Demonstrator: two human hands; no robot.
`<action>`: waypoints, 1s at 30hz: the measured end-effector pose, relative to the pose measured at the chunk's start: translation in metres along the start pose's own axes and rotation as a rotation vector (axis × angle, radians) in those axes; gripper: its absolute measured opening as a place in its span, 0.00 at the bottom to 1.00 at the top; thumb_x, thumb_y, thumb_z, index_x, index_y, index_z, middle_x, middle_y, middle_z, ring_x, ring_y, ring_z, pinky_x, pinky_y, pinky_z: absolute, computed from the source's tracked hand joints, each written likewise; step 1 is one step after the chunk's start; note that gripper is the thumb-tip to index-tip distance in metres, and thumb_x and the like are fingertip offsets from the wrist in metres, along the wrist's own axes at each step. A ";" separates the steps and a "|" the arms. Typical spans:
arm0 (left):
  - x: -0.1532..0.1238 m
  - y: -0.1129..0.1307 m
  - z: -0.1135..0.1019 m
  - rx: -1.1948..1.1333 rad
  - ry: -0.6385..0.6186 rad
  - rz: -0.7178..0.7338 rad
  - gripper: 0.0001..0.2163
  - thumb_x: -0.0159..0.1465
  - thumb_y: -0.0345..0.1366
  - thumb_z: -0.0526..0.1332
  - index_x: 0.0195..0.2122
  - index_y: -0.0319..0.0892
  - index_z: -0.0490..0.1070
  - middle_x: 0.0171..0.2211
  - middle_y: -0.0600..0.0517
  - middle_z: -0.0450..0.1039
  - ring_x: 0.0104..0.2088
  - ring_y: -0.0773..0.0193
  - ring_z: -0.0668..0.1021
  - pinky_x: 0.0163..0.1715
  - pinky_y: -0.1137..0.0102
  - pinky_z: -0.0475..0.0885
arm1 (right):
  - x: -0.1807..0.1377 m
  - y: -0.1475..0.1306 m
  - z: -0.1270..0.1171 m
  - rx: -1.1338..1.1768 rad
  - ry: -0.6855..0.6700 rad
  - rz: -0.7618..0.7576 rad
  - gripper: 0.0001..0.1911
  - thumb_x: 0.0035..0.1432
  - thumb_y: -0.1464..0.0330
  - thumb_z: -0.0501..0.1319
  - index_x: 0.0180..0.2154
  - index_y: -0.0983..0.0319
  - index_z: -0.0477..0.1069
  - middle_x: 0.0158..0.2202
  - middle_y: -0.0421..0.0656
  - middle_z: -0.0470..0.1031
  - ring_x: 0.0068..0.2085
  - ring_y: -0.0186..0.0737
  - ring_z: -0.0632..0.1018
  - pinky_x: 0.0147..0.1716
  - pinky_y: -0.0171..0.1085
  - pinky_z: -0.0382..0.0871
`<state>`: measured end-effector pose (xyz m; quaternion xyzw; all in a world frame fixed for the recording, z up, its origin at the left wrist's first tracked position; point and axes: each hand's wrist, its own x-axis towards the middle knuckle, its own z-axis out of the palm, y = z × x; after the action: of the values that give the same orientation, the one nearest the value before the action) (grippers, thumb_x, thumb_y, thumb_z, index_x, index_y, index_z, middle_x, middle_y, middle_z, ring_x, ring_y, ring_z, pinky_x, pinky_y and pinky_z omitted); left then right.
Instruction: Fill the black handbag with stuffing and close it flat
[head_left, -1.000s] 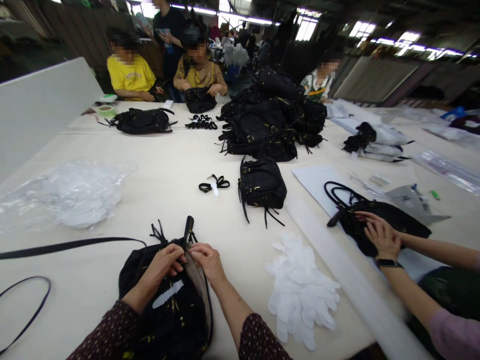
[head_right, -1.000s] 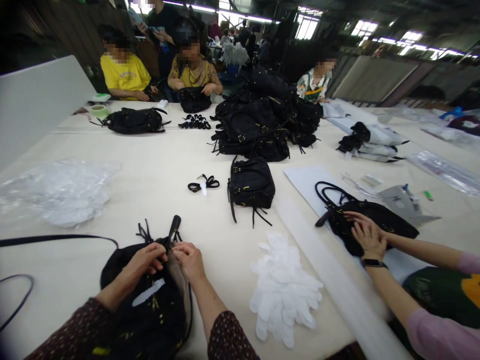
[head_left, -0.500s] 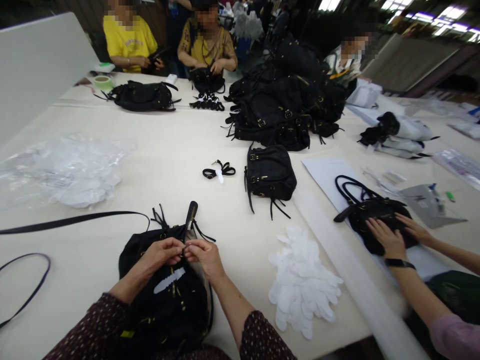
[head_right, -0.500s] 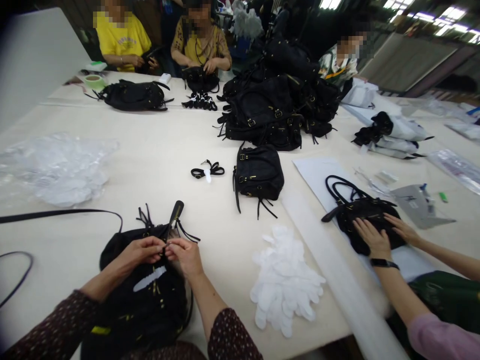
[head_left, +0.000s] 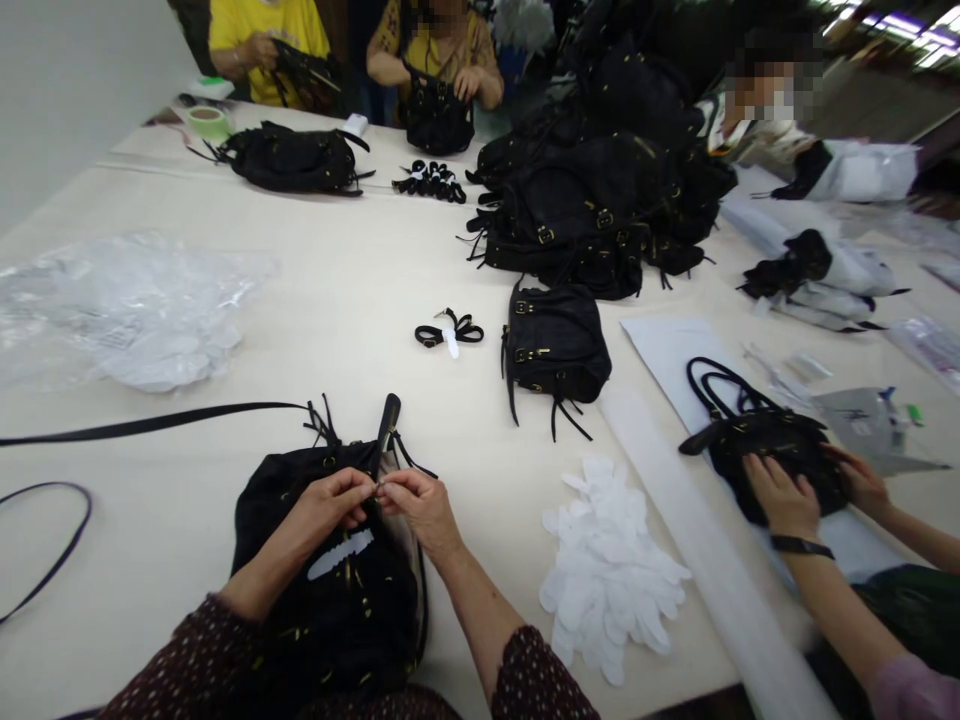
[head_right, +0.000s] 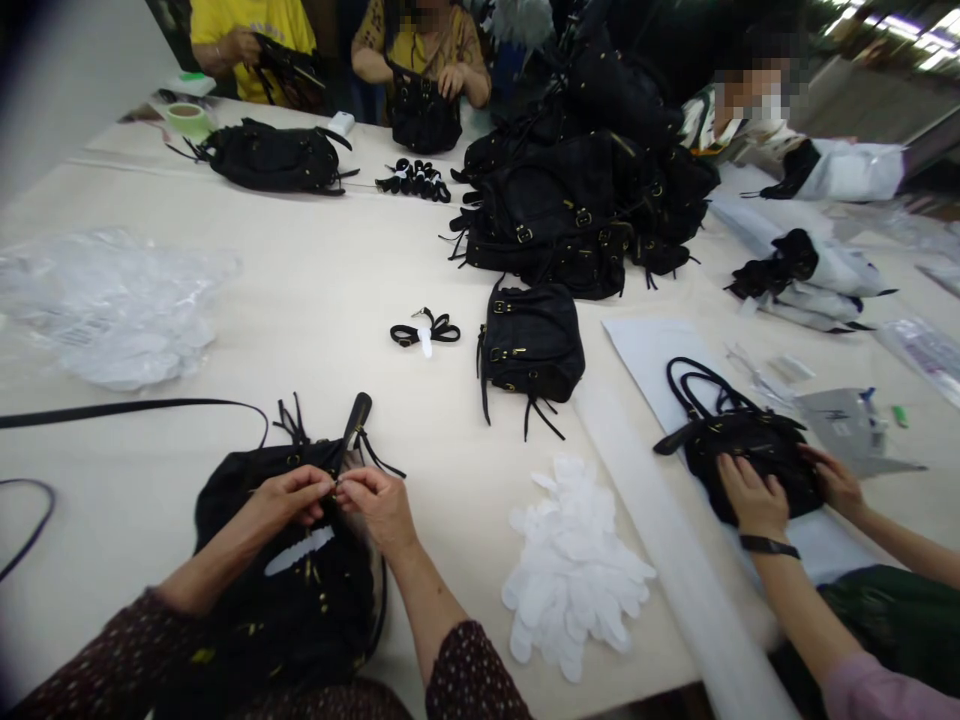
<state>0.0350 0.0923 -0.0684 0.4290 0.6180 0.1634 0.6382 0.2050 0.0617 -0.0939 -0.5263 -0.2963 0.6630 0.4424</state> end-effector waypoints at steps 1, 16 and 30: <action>0.000 0.000 0.000 0.008 -0.012 0.007 0.19 0.52 0.53 0.65 0.34 0.42 0.75 0.20 0.56 0.73 0.24 0.65 0.75 0.26 0.71 0.70 | 0.000 -0.001 0.000 -0.008 0.001 -0.003 0.13 0.49 0.61 0.68 0.36 0.62 0.79 0.31 0.41 0.81 0.31 0.36 0.80 0.32 0.34 0.76; 0.000 0.001 0.000 -0.047 -0.024 0.012 0.18 0.52 0.52 0.65 0.33 0.41 0.75 0.21 0.55 0.73 0.25 0.65 0.75 0.27 0.70 0.70 | -0.003 -0.005 -0.002 -0.184 -0.002 -0.153 0.09 0.54 0.64 0.65 0.38 0.57 0.81 0.36 0.40 0.78 0.33 0.35 0.79 0.34 0.34 0.77; 0.003 -0.004 0.001 -0.128 -0.016 0.019 0.19 0.49 0.51 0.67 0.32 0.41 0.75 0.23 0.54 0.74 0.26 0.64 0.76 0.27 0.70 0.71 | -0.001 0.000 -0.007 -0.112 0.033 -0.193 0.10 0.52 0.63 0.66 0.38 0.56 0.81 0.40 0.41 0.78 0.40 0.39 0.80 0.39 0.37 0.77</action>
<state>0.0350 0.0917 -0.0737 0.3943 0.5971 0.2055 0.6677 0.2113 0.0607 -0.0953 -0.5300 -0.3748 0.5909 0.4789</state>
